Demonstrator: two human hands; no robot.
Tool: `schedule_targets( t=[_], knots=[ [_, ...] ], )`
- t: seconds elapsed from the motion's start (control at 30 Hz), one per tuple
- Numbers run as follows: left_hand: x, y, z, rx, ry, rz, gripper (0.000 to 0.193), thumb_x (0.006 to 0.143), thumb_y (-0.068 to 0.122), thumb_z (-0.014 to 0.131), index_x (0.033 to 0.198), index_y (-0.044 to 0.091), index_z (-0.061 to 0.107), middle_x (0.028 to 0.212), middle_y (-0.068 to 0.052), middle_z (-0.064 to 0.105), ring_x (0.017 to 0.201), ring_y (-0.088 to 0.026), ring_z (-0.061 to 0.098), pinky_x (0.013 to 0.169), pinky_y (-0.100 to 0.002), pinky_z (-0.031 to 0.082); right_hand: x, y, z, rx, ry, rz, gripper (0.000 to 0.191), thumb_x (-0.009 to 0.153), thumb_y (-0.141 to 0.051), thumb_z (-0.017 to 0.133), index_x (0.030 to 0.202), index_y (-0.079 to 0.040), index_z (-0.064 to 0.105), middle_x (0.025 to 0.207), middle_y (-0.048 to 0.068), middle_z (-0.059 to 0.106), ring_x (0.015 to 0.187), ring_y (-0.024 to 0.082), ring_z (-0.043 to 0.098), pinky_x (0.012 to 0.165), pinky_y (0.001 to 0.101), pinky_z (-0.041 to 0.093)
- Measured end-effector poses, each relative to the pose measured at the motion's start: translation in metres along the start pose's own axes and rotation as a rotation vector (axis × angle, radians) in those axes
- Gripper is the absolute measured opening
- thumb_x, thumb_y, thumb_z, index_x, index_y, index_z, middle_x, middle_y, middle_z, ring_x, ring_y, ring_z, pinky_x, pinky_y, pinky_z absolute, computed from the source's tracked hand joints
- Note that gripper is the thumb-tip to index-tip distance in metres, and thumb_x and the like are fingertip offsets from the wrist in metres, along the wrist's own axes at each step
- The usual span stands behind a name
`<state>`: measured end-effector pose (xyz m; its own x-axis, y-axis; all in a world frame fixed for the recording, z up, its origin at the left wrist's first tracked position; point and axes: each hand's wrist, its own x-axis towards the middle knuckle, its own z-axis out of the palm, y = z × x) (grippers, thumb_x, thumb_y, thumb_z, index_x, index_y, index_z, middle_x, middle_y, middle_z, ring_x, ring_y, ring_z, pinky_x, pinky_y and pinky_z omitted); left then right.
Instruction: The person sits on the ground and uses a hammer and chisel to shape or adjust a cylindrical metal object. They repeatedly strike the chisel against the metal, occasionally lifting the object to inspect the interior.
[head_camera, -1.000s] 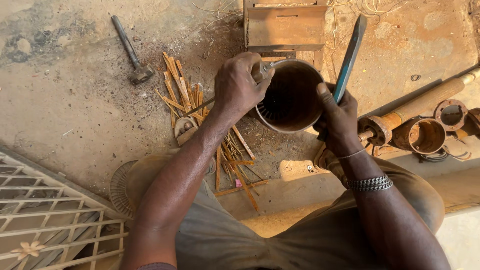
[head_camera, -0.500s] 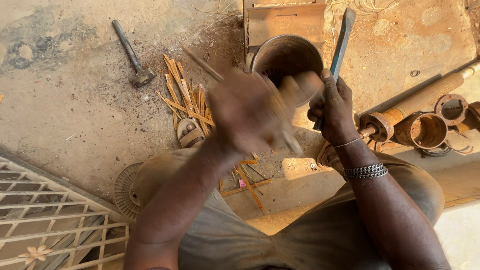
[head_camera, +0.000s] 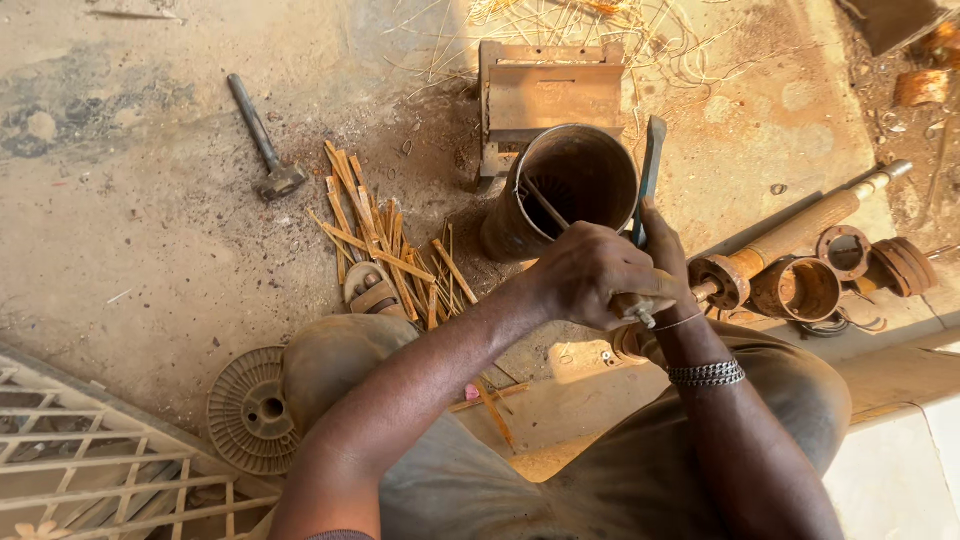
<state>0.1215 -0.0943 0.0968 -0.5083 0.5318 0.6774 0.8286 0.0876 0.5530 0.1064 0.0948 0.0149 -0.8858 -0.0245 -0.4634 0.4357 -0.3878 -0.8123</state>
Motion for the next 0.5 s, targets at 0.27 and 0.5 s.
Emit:
schedule_targets(
  t=[0.27, 0.5],
  knots=[
    [0.005, 0.006, -0.020, -0.027, -0.120, -0.078, 0.044, 0.087, 0.040, 0.078, 0.061, 0.017, 0.051, 0.050, 0.002, 0.053, 0.044, -0.016, 0.058, 0.046, -0.039, 0.045, -0.188, -0.064, 0.057, 0.050, 0.065, -0.411, 0.027, 0.115, -0.033, 0.043, 0.123, -0.008, 0.046, 0.069, -0.002, 0.037, 0.054, 0.010, 0.034, 0.049, 0.0270, 0.032],
    [0.001, 0.000, -0.005, -0.040, -0.143, -0.113, 0.039, 0.078, 0.033, 0.079, 0.060, 0.016, 0.048, 0.052, 0.000, 0.054, 0.047, -0.016, 0.060, 0.048, -0.038, 0.047, -0.256, -0.005, 0.084, -0.133, 0.030, -1.105, 0.039, 0.109, -0.053, 0.054, 0.124, -0.018, 0.047, 0.061, -0.001, 0.039, 0.047, 0.008, 0.036, 0.041, 0.0262, 0.035]
  ],
)
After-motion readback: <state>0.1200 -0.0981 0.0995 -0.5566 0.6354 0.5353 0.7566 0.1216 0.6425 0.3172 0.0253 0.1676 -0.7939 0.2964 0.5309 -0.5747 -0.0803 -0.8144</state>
